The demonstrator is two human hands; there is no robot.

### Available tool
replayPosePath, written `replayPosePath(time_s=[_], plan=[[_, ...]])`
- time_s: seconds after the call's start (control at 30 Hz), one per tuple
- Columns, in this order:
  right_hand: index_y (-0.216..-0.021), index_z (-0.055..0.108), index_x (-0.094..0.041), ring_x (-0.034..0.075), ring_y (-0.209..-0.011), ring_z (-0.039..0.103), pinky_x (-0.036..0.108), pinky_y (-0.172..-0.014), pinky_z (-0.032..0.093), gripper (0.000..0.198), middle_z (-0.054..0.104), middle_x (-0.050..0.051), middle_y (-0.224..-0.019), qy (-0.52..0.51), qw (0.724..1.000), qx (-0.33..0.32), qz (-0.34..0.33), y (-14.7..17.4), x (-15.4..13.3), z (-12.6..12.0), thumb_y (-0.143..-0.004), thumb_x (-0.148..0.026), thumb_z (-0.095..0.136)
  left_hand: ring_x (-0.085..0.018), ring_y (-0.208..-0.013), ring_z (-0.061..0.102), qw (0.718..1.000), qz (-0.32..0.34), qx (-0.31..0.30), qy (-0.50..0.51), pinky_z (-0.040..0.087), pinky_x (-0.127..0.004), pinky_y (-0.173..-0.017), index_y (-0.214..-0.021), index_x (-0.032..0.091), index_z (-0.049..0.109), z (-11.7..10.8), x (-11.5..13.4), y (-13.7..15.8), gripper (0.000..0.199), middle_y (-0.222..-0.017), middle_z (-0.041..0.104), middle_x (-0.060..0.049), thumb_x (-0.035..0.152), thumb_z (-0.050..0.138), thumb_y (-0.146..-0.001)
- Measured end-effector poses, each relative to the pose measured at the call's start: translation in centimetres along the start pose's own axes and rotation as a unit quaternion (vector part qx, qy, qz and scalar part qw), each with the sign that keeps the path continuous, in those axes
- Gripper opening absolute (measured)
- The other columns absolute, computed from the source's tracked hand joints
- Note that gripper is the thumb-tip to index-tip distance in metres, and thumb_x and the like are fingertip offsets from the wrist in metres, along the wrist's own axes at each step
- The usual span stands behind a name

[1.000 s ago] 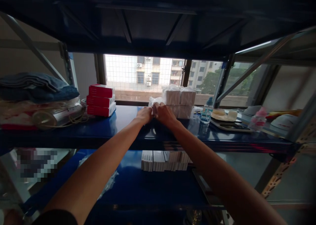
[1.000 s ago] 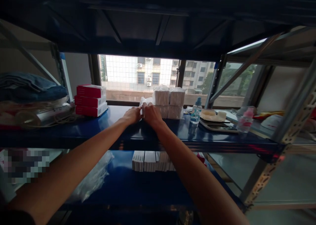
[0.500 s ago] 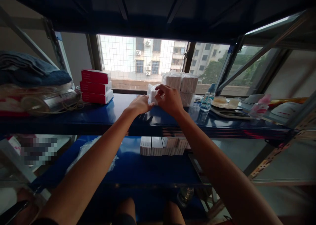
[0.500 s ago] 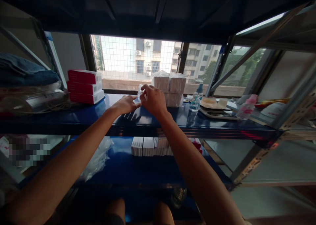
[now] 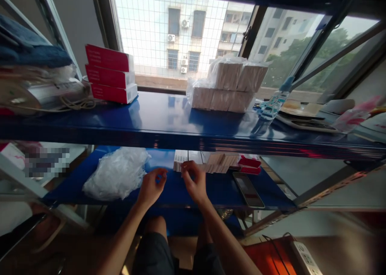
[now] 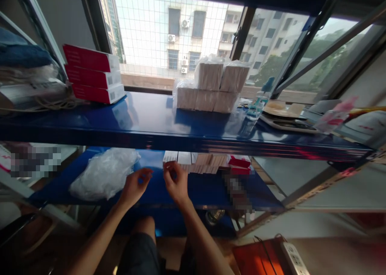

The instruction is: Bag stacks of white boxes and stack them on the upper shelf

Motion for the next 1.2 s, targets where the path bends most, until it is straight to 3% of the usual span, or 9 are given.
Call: replayPosePath(time_s=[0.17, 0.33, 0.5, 0.63, 0.8, 0.9, 1.0, 1.1, 1.2], plan=[[-0.084, 0.071, -0.019, 0.018, -0.058, 0.062, 0.028, -0.056, 0.048, 0.03, 0.068, 0.002, -0.065, -0.095, 0.974, -0.106, 0.176, 1.8, 11.5, 8.1, -0.088, -0.049, 0.063, -0.027, -0.108, 0.072, 0.998, -0.04, 0.003, -0.045, 0.057, -0.045, -0.101, -0.1, 0.021, 0.074, 3.4, -8.4, 1.2, 0.022, -0.108, 0.076, -0.01, 0.023, 0.054, -0.092], [-0.08, 0.071, -0.02, 0.019, -0.061, 0.064, 0.028, -0.057, 0.048, 0.031, 0.068, 0.002, -0.066, -0.067, 0.98, -0.066, 0.178, 2.9, 14.8, 8.9, -0.088, -0.048, 0.063, -0.024, -0.101, 0.074, 0.996, -0.069, -0.046, 0.029, 0.059, -0.04, -0.096, -0.103, 0.022, 0.075, 2.9, -8.4, 2.4, 0.024, -0.106, 0.079, -0.008, 0.027, 0.053, -0.096], [-0.086, 0.072, -0.019, 0.019, -0.063, 0.063, 0.027, -0.058, 0.048, 0.032, 0.069, 0.003, -0.07, -0.087, 0.976, -0.078, 0.184, 3.1, 14.4, 8.2, -0.09, -0.049, 0.063, -0.023, -0.097, 0.077, 0.991, -0.094, -0.019, 0.09, 0.061, -0.033, -0.088, -0.111, 0.021, 0.073, -2.9, -6.5, 1.1, 0.029, -0.105, 0.08, -0.007, 0.04, 0.056, -0.098], [-0.086, 0.072, -0.018, 0.018, -0.064, 0.062, 0.028, -0.06, 0.048, 0.033, 0.069, 0.003, -0.072, -0.103, 0.972, -0.072, 0.197, 3.0, 14.0, 7.9, -0.09, -0.05, 0.065, -0.024, -0.097, 0.075, 0.982, -0.156, 0.098, -0.053, 0.06, -0.034, -0.088, -0.112, 0.02, 0.074, -9.8, -10.2, -0.5, 0.032, -0.109, 0.079, -0.009, 0.038, 0.055, -0.094], [-0.085, 0.071, -0.019, 0.019, -0.065, 0.061, 0.029, -0.06, 0.048, 0.036, 0.068, 0.004, -0.072, -0.103, 0.973, -0.067, 0.195, 3.1, 13.9, 7.8, -0.089, -0.055, 0.066, -0.036, -0.111, 0.069, 0.916, -0.235, -0.005, -0.326, 0.055, -0.043, -0.095, -0.101, 0.017, 0.077, -11.4, -15.7, -0.6, 0.025, -0.109, 0.077, -0.016, 0.029, 0.063, -0.085], [-0.085, 0.072, -0.02, 0.02, -0.065, 0.061, 0.03, -0.061, 0.049, 0.038, 0.069, 0.004, -0.072, -0.103, 0.974, -0.067, 0.191, 3.2, 14.2, 7.7, -0.089, -0.057, 0.064, -0.035, -0.11, 0.068, 0.919, -0.191, 0.039, -0.343, 0.054, -0.044, -0.095, -0.094, 0.019, 0.075, -11.5, -14.0, -0.7, 0.025, -0.104, 0.077, -0.015, 0.029, 0.052, -0.094], [-0.085, 0.072, -0.02, 0.02, -0.065, 0.061, 0.031, -0.06, 0.049, 0.038, 0.069, 0.005, -0.072, -0.104, 0.974, -0.068, 0.19, 3.3, 14.5, 7.9, -0.089, -0.057, 0.064, -0.031, -0.112, 0.067, 0.961, -0.093, 0.107, -0.236, 0.051, -0.042, -0.102, -0.102, 0.021, 0.071, -10.9, -8.9, -1.3, 0.026, -0.11, 0.076, -0.011, 0.035, 0.049, -0.098], [-0.091, 0.071, -0.019, 0.019, -0.065, 0.061, 0.03, -0.061, 0.05, 0.036, 0.069, 0.004, -0.074, -0.135, 0.969, -0.057, 0.201, 3.2, 14.3, 7.9, -0.087, -0.055, 0.067, -0.025, -0.106, 0.072, 0.999, -0.042, 0.016, -0.015, 0.054, -0.035, -0.097, -0.103, 0.023, 0.066, -8.0, -4.1, -1.7, 0.022, -0.106, 0.077, -0.006, 0.041, 0.053, -0.1], [-0.121, 0.065, -0.022, 0.021, -0.079, 0.068, 0.031, -0.068, 0.055, 0.046, 0.074, 0.009, -0.101, -0.198, 0.954, -0.042, 0.221, 3.0, 13.3, 7.0, -0.087, -0.052, 0.068, -0.022, -0.102, 0.074, 0.977, -0.041, -0.124, 0.167, 0.056, -0.032, -0.095, -0.111, 0.024, 0.062, -4.4, -0.6, -0.7, 0.02, -0.103, 0.077, -0.005, 0.04, 0.056, -0.1]])
Point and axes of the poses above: each hand's wrist, its own y-axis away from the middle knuckle, its own z-axis out of the palm, x = y × z, the point moved 7 cm from there along -y, towards the middle knuckle
